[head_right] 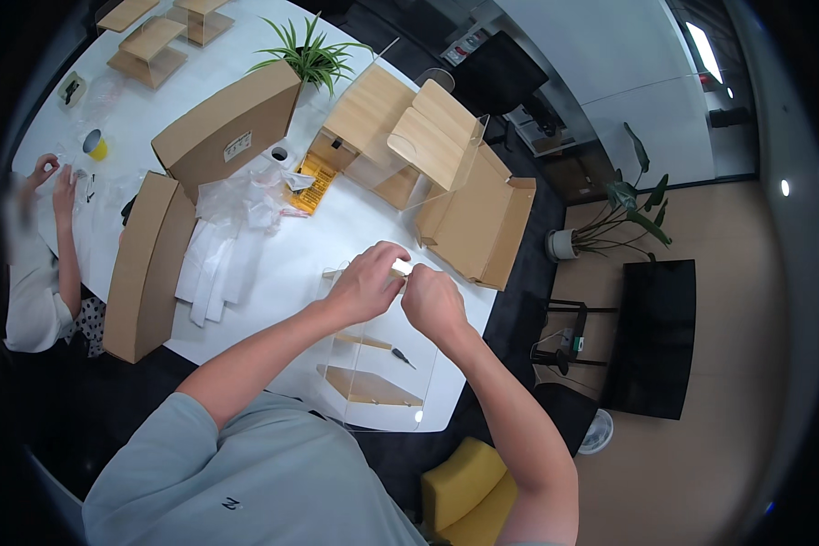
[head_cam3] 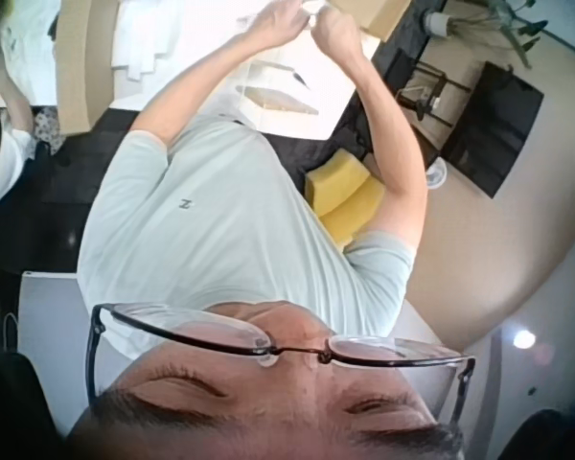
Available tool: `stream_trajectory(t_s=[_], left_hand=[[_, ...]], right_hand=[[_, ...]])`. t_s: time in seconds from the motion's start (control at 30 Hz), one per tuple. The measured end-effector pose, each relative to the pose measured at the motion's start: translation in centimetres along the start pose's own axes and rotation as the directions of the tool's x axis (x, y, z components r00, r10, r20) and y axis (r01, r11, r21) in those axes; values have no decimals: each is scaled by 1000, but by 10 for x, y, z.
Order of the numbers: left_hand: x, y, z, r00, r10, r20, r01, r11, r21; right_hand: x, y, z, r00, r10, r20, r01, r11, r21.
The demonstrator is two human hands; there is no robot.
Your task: The person assembles a small wooden shelving unit on a white table. They insert wooden dowels into pre-drilled holes and attach wooden panels to form the structure. The person uses a screwdriver to tighten screws and secure the pieces together.
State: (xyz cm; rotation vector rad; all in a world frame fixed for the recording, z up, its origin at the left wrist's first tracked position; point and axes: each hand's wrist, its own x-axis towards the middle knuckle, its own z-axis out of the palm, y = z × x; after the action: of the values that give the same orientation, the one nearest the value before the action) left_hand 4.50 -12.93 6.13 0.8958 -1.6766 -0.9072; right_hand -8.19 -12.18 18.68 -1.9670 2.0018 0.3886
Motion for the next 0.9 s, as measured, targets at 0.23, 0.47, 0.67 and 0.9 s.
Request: stream_trajectory(t_s=[0.23,0.47,0.67,0.9], left_hand=[[14,-3,-6,994,25,105,-19,998,-58],[14,0,-6,993,112,45,-114,992,46],[13,-1,-6,994,90,60,-95,992,84],[11,4,-8,993,-26,115,18,997,74]], right_hand=[[-6,-7,0,999,43,-27,-45,996,-75],[-30,-2,-11,976,-188,-111,172,975,-138],[-32,9,-56,937,-342,-69,314,914,-257],[-9,9,-22,963,-261,-62,243,946,-214]])
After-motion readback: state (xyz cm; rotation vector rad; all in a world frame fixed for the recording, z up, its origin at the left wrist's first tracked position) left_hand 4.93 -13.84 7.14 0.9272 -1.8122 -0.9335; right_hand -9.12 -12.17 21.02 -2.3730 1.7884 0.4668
